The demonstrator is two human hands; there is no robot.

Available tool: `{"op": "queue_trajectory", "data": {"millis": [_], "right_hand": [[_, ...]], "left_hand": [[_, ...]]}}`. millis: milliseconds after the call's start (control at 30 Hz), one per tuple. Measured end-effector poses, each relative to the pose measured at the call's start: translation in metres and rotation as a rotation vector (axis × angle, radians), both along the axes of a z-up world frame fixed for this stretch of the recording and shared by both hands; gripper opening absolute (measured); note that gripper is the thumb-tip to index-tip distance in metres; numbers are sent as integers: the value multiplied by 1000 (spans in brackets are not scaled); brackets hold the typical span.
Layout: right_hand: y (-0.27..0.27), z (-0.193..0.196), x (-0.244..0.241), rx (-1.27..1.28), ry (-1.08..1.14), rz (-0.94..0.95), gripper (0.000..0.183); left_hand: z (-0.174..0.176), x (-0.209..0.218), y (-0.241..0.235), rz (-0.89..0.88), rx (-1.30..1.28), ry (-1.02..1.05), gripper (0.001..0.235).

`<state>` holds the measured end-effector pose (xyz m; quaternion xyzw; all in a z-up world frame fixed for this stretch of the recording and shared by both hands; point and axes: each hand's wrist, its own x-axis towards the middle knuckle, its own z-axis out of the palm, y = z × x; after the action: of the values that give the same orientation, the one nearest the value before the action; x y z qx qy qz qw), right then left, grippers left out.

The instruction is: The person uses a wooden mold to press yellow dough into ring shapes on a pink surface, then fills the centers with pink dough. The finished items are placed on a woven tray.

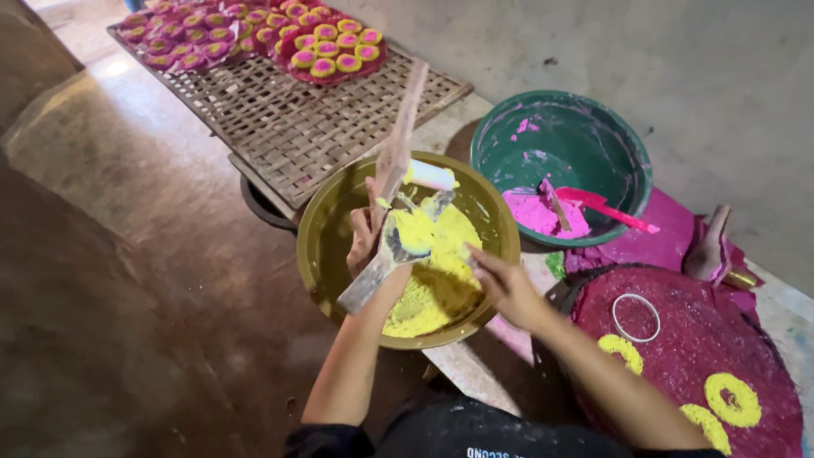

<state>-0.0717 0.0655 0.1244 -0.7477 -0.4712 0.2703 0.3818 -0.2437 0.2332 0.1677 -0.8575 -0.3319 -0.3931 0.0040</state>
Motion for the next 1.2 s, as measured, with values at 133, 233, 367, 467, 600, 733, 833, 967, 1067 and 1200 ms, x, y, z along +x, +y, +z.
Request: {"op": "queue_trajectory", "data": {"millis": [133, 233, 367, 467, 600, 733, 833, 967, 1067, 1200], "right_hand": [[-9, -29, -30, 226, -121, 77, 51], [-22, -30, -30, 108, -26, 132, 50], [-17, -4, -10, 118, -14, 167, 47], [-17, 23, -9, 38, -79, 116, 51], [-20, 64, 4, -250, -115, 60, 49], [-20, 74, 18, -22, -61, 98, 45], [-24, 67, 24, 27, -143, 199, 48], [-30, 57, 26, 48, -68, 158, 44], [-29, 54, 25, 45, -24, 133, 44], [-29, 44, 27, 50, 70, 149, 45]], "left_hand": [[-13, 6, 13, 45, -234, -39, 102], [-17, 3, 15, 28, -279, -56, 99], [-10, -3, 11, -18, -264, -58, 100], [-9, -8, 7, -127, -256, -131, 94], [-14, -12, 15, -47, -136, 64, 91], [-27, -6, 15, -52, -24, 162, 88], [-31, -1, 16, -80, -16, 170, 89], [-35, -3, 19, -84, -32, 199, 89], [-38, -2, 18, -75, -38, 215, 83], [-45, 4, 21, -71, -46, 177, 79]]}}
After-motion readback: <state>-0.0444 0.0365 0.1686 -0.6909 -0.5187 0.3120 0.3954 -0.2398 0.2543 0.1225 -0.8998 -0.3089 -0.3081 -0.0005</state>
